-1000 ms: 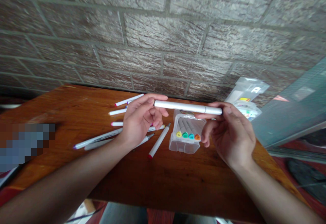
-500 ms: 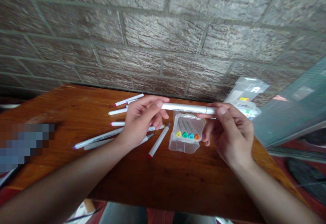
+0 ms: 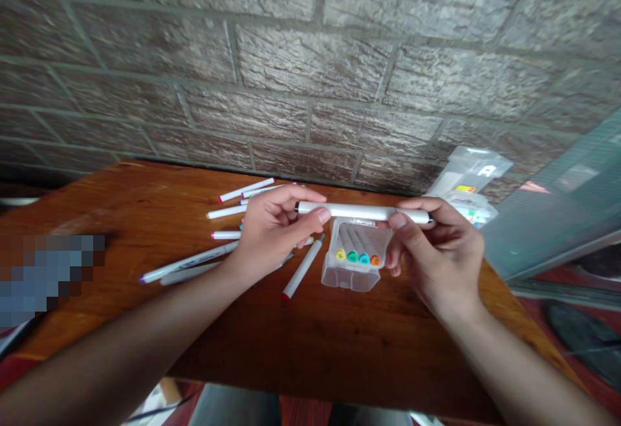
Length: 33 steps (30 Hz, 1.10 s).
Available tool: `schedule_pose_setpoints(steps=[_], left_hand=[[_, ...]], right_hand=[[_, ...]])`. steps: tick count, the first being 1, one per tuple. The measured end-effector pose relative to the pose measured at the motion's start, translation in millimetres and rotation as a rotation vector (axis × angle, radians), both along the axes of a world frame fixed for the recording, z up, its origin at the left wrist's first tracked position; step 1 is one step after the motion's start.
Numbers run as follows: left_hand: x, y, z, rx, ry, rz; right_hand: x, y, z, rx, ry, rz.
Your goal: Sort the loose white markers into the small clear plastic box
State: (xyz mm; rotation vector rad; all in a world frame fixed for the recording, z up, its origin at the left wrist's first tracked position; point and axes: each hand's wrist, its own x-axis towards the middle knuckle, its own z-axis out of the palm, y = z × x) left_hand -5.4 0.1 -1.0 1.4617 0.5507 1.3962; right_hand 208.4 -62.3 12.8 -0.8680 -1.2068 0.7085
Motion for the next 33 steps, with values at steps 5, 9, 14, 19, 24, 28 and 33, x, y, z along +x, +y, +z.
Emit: schedule_pose_setpoints(steps=[5, 9, 14, 19, 24, 28, 33], left_hand=[[0.8, -0.7, 1.9, 0.004, 0.002, 0.010], [-1.2, 0.2, -1.9, -0.003, -0.036, -0.017], [-2.3, 1.4, -4.5, -0.006, -0.041, -0.018], [0.4, -0.7, 0.2, 0.018, -0.033, 0.017], [2.9, -2.5, 5.3, 0.038, -0.028, 0.032], [1.9, -1.9, 3.8, 0.022, -0.029, 0.028], [-1.4, -0.1, -2.4, -0.012, -0.038, -0.002]], right_hand=[[0.4, 0.0, -0.4, -0.008, 0.031, 0.036], [1.5, -0.3, -0.9, -0.009, 0.045, 0.053], [1.6, -0.8, -1.5, -0.014, 0.022, 0.037], [0.7, -2.5, -1.1, 0.013, -0.050, 0.002], [-0.2, -2.8, -1.0, 0.024, -0.039, 0.019], [-0.9, -2.2, -0.7, 0.006, -0.006, 0.031], [-1.0, -2.4, -0.3, -0.006, 0.022, 0.052]])
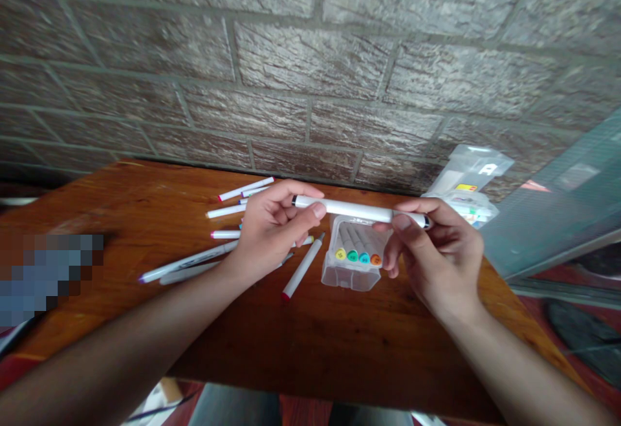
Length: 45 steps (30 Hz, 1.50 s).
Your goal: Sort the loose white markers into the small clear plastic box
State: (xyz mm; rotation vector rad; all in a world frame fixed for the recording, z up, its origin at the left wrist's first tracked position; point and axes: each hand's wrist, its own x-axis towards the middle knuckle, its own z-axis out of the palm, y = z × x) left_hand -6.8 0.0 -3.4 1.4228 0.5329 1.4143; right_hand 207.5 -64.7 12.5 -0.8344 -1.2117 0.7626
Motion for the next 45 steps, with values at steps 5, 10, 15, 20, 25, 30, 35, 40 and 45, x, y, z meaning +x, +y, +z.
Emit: schedule_pose_setpoints(steps=[5, 10, 15, 20, 25, 30, 35, 40, 45], left_hand=[[-0.6, 2.0, -1.2, 0.009, 0.004, -0.002], [1.9, 3.0, 0.7, 0.071, 0.008, 0.006], [2.0, 2.5, -0.9, 0.064, -0.010, -0.005], [1.6, 2.8, -1.6, 0.054, -0.015, -0.011], [2.2, 1.9, 2.4, 0.080, -0.009, 0.003], [3.0, 1.2, 3.1, 0.083, -0.005, 0.011], [2.2, 1.0, 0.3, 0.049, -0.012, -0.013], [1.4, 0.5, -0.3, 0.033, -0.016, -0.020], [-0.9, 1.9, -2.8, 0.006, 0.004, -0.014]], right_hand=[[0.2, -0.5, -1.3, 0.028, -0.043, -0.023], [0.8, 0.8, -2.0, 0.036, -0.029, -0.017], [2.1, 1.6, -3.1, 0.036, 0.012, 0.032], [1.6, 1.8, -2.8, 0.040, -0.018, -0.003], [0.3, 0.8, -1.6, 0.041, -0.041, -0.023], [0.8, 1.1, -2.3, 0.036, -0.015, -0.004], [1.3, 1.8, -2.6, 0.034, -0.010, 0.004], [-0.2, 1.5, -1.5, 0.038, -0.041, -0.032], [-0.7, 1.9, 0.1, 0.033, -0.023, -0.025]])
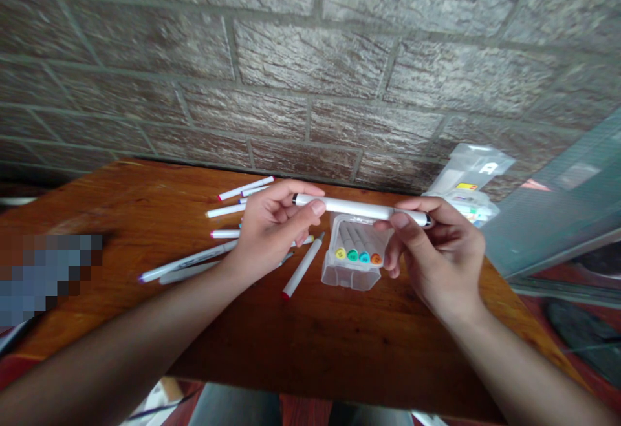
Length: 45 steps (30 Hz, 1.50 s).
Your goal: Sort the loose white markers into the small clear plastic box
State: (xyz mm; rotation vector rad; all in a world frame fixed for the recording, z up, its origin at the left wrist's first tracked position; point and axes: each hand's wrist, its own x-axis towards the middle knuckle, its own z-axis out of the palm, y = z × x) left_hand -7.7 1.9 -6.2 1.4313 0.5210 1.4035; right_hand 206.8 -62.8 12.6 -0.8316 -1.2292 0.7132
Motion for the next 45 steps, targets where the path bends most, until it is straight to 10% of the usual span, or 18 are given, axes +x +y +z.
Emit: schedule_pose_setpoints(steps=[45], left_hand=[[-0.6, -1.1, 4.9, -0.119, -0.117, -0.089]], right_hand=[[4.6, 0.5, -3.1, -0.031, 0.046, 0.055]])
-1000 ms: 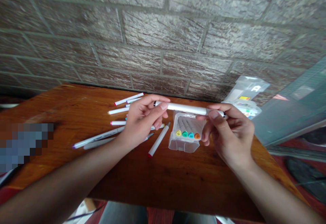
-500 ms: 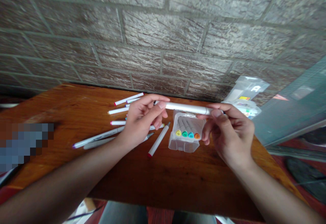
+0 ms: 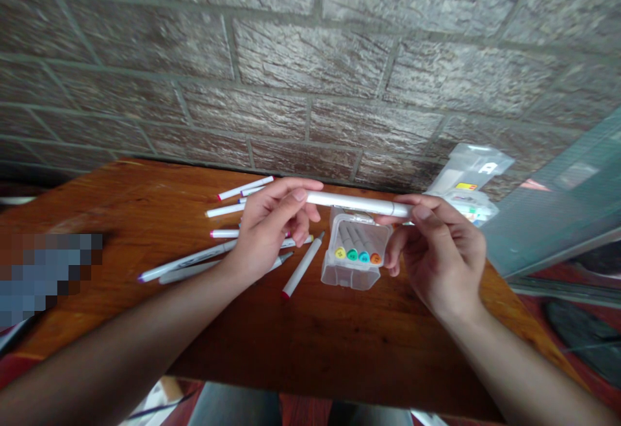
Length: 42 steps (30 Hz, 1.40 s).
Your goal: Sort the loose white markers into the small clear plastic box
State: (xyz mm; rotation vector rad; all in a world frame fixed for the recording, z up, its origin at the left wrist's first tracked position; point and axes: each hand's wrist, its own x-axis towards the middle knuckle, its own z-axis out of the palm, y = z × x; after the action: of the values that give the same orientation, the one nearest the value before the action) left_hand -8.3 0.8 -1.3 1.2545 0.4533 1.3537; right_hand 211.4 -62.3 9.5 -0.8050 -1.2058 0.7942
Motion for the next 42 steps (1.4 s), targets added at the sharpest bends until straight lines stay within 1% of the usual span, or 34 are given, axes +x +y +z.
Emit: schedule_pose_setpoints(steps=[5, 12, 28, 35, 42], left_hand=[[0.7, 1.0, -1.0, 0.004, -0.013, -0.005], [0.1, 0.9, -1.7, -0.014, -0.001, 0.004], [0.1, 0.9, -0.5, -0.036, -0.014, -0.007], [0.7, 2.1, -1.1, -0.026, -0.047, -0.032], [-0.1, 0.8, -1.4, -0.024, -0.059, -0.031]], right_hand=[[-0.6, -0.9, 1.3, -0.005, 0.032, 0.004], [0.2, -0.2, 1.4, -0.027, 0.011, -0.002], [1.1, 0.1, -0.2, -0.019, 0.038, -0.003], [0.6, -0.1, 0.0, -0.010, 0.078, 0.018], [0.6, 0.3, 0.9, -0.002, 0.095, 0.030]])
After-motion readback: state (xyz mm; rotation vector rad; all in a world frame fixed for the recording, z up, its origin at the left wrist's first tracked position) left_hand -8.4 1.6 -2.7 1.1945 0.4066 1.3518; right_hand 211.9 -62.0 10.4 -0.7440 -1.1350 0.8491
